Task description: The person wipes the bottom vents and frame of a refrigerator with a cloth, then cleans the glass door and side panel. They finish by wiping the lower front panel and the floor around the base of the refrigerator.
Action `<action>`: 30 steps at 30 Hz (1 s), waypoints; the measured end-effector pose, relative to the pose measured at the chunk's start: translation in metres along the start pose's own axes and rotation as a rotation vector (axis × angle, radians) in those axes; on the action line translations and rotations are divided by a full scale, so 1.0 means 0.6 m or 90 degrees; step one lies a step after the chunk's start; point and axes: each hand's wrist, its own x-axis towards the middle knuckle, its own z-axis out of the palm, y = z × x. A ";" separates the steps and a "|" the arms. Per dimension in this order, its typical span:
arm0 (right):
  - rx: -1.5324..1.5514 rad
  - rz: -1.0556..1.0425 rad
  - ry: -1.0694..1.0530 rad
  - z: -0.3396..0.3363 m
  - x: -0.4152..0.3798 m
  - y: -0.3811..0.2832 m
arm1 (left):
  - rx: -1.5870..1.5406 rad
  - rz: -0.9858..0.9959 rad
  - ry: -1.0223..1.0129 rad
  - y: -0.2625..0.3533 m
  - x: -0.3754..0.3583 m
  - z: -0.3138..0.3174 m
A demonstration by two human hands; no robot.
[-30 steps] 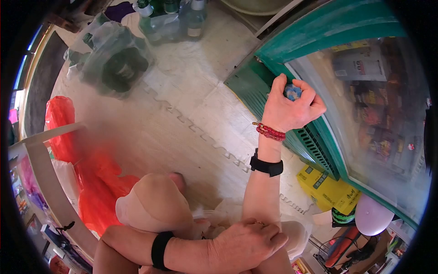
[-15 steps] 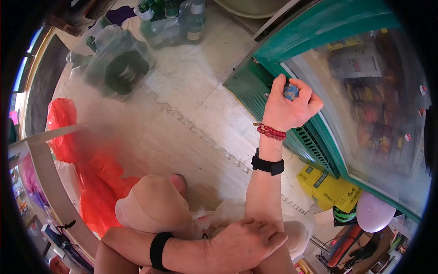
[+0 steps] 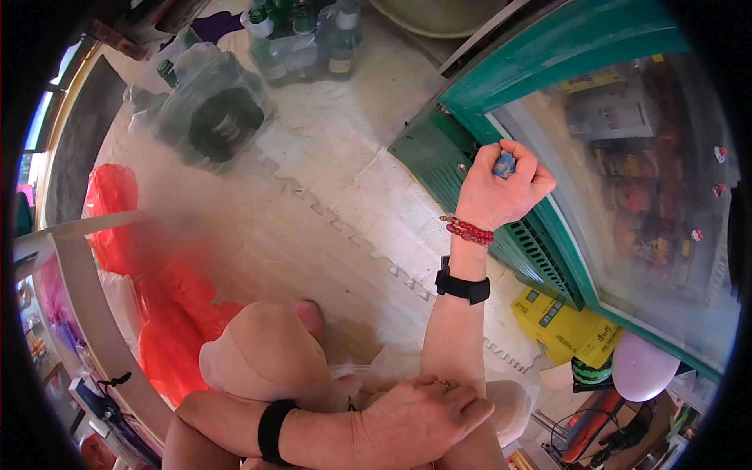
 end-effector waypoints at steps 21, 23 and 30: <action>-0.069 0.014 0.006 0.006 -0.002 0.000 | -0.012 0.024 0.025 0.004 -0.008 0.011; -0.077 -0.035 0.012 0.000 -0.002 0.003 | 0.001 0.018 0.014 0.005 -0.008 0.006; 0.233 -0.181 -0.207 -0.030 -0.037 -0.056 | 0.012 0.018 0.030 0.012 -0.005 0.011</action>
